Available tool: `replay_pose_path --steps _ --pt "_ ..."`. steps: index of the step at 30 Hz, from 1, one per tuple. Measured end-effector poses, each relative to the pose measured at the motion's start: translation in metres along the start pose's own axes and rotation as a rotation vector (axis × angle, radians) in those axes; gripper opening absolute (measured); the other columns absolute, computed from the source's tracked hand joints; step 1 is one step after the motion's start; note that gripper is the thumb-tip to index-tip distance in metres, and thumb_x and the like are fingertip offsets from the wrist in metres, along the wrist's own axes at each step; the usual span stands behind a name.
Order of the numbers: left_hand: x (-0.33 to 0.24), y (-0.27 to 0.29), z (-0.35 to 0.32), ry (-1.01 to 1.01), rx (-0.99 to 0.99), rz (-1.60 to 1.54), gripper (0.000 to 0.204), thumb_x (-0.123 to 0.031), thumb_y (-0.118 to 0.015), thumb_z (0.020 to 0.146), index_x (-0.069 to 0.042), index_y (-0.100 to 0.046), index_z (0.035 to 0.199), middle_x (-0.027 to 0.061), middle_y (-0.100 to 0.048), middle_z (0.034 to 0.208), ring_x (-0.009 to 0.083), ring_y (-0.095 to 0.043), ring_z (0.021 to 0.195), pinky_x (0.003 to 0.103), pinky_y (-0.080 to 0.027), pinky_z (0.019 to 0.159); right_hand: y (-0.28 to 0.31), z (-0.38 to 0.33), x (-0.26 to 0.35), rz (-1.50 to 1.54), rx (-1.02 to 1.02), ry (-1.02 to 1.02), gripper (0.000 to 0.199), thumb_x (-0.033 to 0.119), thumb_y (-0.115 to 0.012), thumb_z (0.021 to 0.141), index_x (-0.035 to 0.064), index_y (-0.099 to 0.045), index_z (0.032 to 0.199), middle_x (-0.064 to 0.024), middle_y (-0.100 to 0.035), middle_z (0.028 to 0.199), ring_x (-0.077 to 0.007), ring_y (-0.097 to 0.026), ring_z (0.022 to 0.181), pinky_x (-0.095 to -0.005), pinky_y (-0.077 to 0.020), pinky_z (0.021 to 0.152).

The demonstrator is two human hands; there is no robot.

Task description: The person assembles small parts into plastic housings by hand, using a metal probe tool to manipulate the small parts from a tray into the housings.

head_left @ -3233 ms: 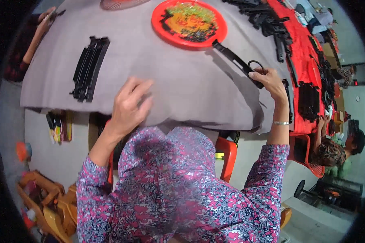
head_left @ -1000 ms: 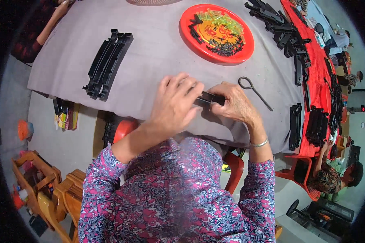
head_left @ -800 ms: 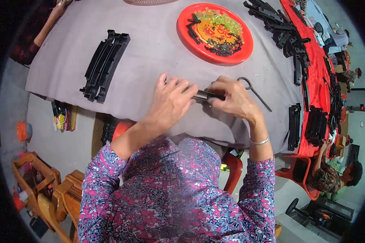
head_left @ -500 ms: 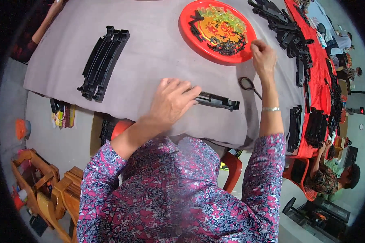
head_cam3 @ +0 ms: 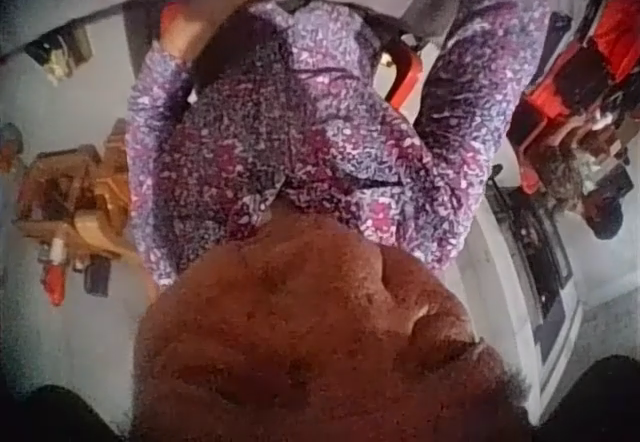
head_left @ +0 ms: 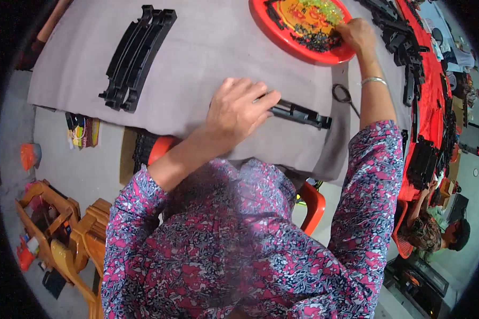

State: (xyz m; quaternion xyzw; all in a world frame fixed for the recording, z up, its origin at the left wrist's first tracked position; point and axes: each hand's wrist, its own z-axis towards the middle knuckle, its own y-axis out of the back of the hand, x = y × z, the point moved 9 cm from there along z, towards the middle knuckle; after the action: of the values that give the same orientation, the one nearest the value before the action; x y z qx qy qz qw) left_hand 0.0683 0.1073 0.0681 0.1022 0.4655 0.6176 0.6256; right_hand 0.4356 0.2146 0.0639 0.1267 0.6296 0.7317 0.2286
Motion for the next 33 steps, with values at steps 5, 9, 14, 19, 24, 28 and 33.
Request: replay_pose_path --steps 5,9,14,19,24,28,33 --pt "0.0 0.002 0.003 -0.004 -0.01 -0.007 0.042 -0.013 -0.078 0.066 -0.01 -0.064 0.106 0.0036 -0.059 0.093 0.0246 -0.058 0.086 0.039 -0.043 0.077 0.031 -0.049 -0.01 0.495 0.016 -0.03 0.038 0.038 -0.069 0.077 0.0009 -0.072 0.082 -0.008 -0.069 0.074 -0.0189 -0.066 0.072 -0.031 -0.0507 0.066" --pt "0.004 0.004 -0.003 0.029 -0.029 -0.019 0.039 -0.014 -0.077 0.067 -0.009 -0.064 0.104 0.0056 -0.059 0.091 0.0256 -0.058 0.085 0.039 -0.042 0.076 0.047 -0.127 0.022 1.185 0.068 -0.016 0.017 0.017 -0.066 0.08 0.0009 -0.068 0.085 0.0016 -0.062 0.077 -0.0044 -0.054 0.069 -0.0202 -0.0415 0.059" --pt "0.003 0.002 0.001 0.005 0.033 -0.104 0.037 -0.017 -0.077 0.069 -0.007 -0.065 0.102 0.0067 -0.059 0.089 0.026 -0.058 0.086 0.039 -0.042 0.076 0.072 -0.22 0.08 1.166 0.197 0.198 0.015 0.007 -0.063 0.079 0.0001 -0.065 0.092 -0.0008 -0.062 0.08 -0.0089 -0.057 0.068 -0.0254 -0.0472 0.061" --pt "-0.004 0.002 0.0 0.004 0.097 -0.176 0.036 -0.017 -0.076 0.069 -0.006 -0.065 0.101 0.0073 -0.059 0.089 0.027 -0.058 0.086 0.039 -0.042 0.076 0.092 -0.252 0.129 0.888 0.247 0.449 0.022 0.003 -0.065 0.071 0.0003 -0.064 0.093 -0.0089 -0.06 0.081 -0.0219 -0.062 0.069 -0.0321 -0.0502 0.064" --pt "-0.001 -0.003 0.001 0.029 0.177 -0.182 0.037 -0.016 -0.076 0.069 -0.006 -0.065 0.102 0.0084 -0.059 0.09 0.0292 -0.058 0.087 0.039 -0.042 0.078 0.097 -0.264 0.142 0.71 0.153 0.565 0.023 0.001 -0.066 0.072 0.0027 -0.065 0.095 -0.0123 -0.058 0.086 -0.0326 -0.059 0.083 -0.0411 -0.049 0.074" --pt "0.001 -0.003 0.0 0.007 0.131 -0.187 0.037 -0.015 -0.076 0.069 -0.005 -0.065 0.103 0.0088 -0.06 0.09 0.0301 -0.058 0.088 0.039 -0.042 0.078 0.099 -0.268 0.146 0.705 0.047 0.568 0.024 0.0 -0.067 0.073 0.004 -0.065 0.097 -0.0118 -0.058 0.085 -0.0322 -0.059 0.083 -0.0408 -0.0491 0.072" --pt "0.001 -0.003 0.001 0.017 0.151 -0.201 0.037 -0.015 -0.076 0.069 -0.004 -0.064 0.103 0.0098 -0.06 0.09 0.03 -0.058 0.088 0.04 -0.042 0.078 0.098 -0.265 0.14 0.765 0.035 0.502 0.023 0.002 -0.068 0.076 0.0041 -0.065 0.099 -0.0114 -0.058 0.083 -0.0312 -0.06 0.078 -0.0399 -0.0489 0.068"
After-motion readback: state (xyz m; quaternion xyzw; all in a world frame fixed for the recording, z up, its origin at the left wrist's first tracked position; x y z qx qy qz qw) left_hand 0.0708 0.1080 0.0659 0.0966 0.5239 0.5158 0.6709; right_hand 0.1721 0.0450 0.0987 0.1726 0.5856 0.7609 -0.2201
